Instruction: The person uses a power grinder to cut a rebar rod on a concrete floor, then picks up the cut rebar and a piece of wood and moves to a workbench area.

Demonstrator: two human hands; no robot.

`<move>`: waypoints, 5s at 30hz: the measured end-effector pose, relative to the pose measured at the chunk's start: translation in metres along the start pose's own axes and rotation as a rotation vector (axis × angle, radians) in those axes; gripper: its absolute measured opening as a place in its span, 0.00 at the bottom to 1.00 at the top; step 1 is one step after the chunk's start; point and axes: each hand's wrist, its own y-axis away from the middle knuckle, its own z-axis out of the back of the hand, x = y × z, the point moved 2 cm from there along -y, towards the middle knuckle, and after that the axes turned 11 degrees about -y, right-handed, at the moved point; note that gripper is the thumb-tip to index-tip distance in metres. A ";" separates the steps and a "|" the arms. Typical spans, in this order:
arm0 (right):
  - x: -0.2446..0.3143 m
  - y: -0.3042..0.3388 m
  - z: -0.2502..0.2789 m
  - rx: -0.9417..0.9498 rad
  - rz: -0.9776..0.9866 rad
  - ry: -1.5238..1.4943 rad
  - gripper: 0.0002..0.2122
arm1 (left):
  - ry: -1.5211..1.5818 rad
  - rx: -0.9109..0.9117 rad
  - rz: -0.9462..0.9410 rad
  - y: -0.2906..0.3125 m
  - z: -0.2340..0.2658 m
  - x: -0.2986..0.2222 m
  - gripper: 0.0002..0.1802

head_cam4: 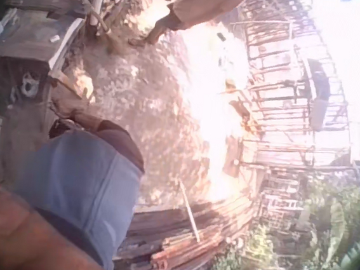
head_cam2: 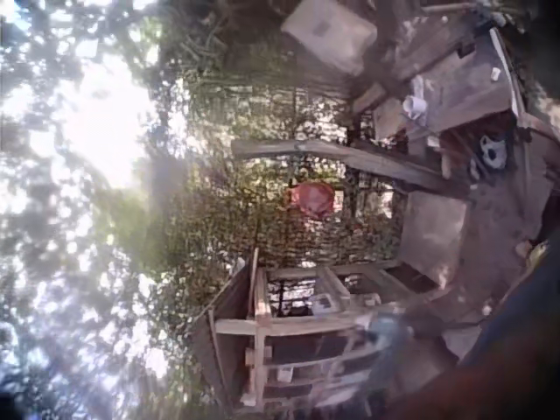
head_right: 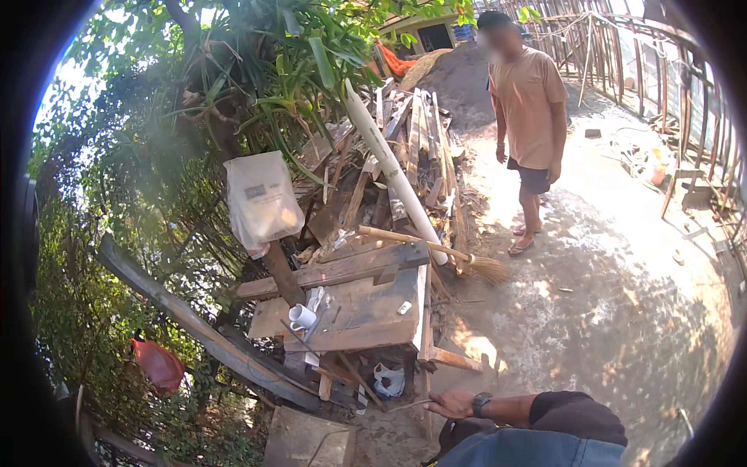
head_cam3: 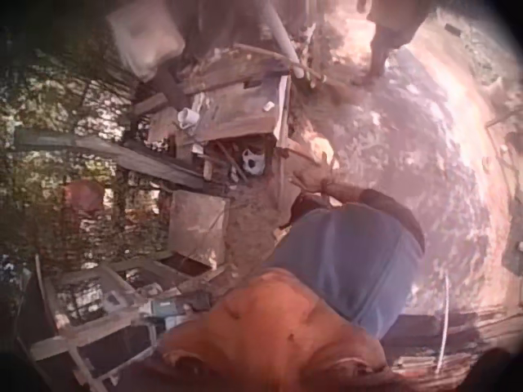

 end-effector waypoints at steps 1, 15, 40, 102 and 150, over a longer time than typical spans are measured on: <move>0.030 -0.009 -0.011 -0.020 0.057 -0.041 0.24 | 0.001 0.026 0.014 -0.003 0.008 -0.005 0.39; 0.290 -0.118 -0.056 0.376 0.924 -0.055 0.16 | 0.076 0.019 0.122 -0.067 0.099 -0.041 0.38; -0.069 0.112 -0.108 -0.257 -1.190 -0.666 0.15 | 0.193 -0.890 -0.088 -0.057 0.390 -0.058 0.21; 0.169 -0.007 -0.385 -0.059 -1.149 0.253 0.16 | -1.142 -1.102 0.557 -0.371 0.759 0.318 0.42; -0.103 0.294 0.002 -1.902 -0.265 -1.706 0.10 | -1.406 0.346 0.216 -0.207 -0.030 0.293 0.24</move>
